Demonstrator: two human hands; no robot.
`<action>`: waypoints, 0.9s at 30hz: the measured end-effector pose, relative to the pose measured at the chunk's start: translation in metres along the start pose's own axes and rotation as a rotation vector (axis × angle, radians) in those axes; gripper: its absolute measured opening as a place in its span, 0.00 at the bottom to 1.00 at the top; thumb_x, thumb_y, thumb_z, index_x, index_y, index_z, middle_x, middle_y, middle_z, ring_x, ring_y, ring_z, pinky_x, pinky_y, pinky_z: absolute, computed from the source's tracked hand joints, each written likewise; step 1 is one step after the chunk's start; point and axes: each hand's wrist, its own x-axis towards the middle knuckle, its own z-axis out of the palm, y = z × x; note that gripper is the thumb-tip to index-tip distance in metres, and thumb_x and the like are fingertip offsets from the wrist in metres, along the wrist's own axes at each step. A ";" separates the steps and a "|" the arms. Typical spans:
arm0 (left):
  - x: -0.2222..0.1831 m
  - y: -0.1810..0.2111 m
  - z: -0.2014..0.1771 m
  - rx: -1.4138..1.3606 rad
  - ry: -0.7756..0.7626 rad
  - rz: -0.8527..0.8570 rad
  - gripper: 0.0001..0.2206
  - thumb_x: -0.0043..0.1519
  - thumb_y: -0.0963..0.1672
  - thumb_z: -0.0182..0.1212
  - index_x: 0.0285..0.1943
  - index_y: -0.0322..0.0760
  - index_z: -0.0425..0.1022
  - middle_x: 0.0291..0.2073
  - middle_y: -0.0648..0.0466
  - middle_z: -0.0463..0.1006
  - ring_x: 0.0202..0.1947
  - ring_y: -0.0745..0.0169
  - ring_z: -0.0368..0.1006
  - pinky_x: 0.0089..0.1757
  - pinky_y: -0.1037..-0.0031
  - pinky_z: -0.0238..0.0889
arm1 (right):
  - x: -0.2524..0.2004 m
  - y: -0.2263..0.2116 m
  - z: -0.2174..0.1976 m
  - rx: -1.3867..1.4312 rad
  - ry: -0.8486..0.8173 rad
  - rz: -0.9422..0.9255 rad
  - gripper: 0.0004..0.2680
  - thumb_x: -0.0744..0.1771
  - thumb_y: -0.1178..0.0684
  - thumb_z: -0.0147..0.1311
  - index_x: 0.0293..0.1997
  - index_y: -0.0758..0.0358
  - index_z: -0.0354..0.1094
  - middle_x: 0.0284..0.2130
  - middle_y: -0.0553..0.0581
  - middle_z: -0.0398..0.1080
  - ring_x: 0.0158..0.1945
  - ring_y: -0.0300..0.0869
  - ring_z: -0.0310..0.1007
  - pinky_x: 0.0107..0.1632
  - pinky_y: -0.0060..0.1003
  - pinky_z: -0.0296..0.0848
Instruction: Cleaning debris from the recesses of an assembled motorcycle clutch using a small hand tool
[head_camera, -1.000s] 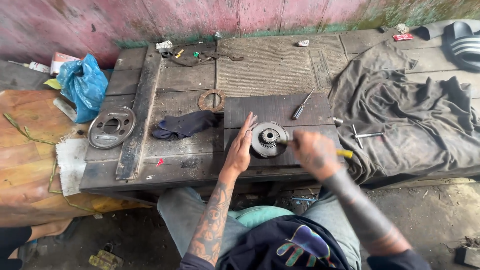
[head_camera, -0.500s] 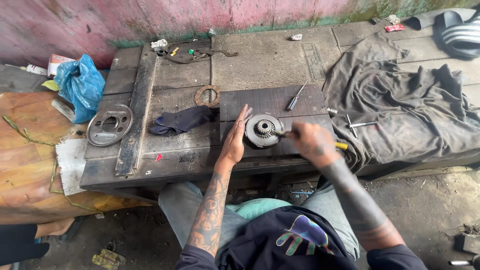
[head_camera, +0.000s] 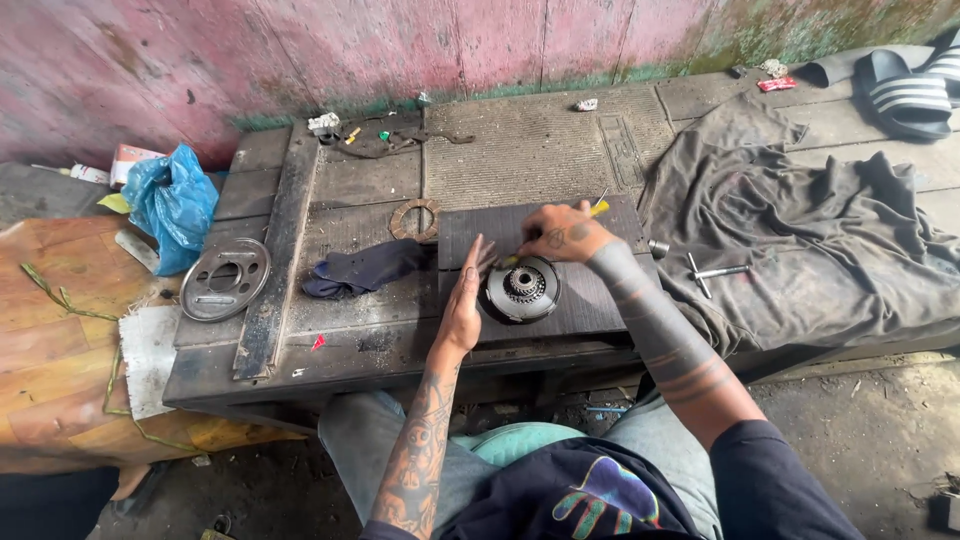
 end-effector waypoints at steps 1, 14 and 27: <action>0.001 0.001 -0.001 -0.019 0.004 -0.009 0.29 0.73 0.52 0.24 0.82 0.36 0.38 0.73 0.29 0.52 0.72 0.25 0.48 0.66 0.40 0.39 | 0.001 -0.009 0.001 -0.059 -0.030 -0.020 0.10 0.64 0.34 0.55 0.38 0.39 0.77 0.36 0.45 0.81 0.51 0.50 0.79 0.61 0.46 0.57; 0.000 -0.011 -0.003 -0.110 0.077 0.011 0.29 0.73 0.52 0.25 0.82 0.35 0.37 0.73 0.30 0.52 0.72 0.29 0.50 0.66 0.43 0.44 | 0.042 -0.002 0.022 -0.526 0.070 -0.090 0.12 0.66 0.34 0.47 0.42 0.40 0.75 0.32 0.46 0.80 0.47 0.44 0.80 0.57 0.53 0.51; -0.002 -0.002 0.004 0.039 0.073 -0.011 0.29 0.71 0.49 0.42 0.80 0.32 0.45 0.69 0.31 0.61 0.68 0.30 0.59 0.64 0.46 0.50 | -0.041 0.028 0.053 -0.319 0.430 -0.046 0.07 0.65 0.41 0.55 0.30 0.46 0.67 0.22 0.48 0.74 0.36 0.48 0.80 0.44 0.50 0.67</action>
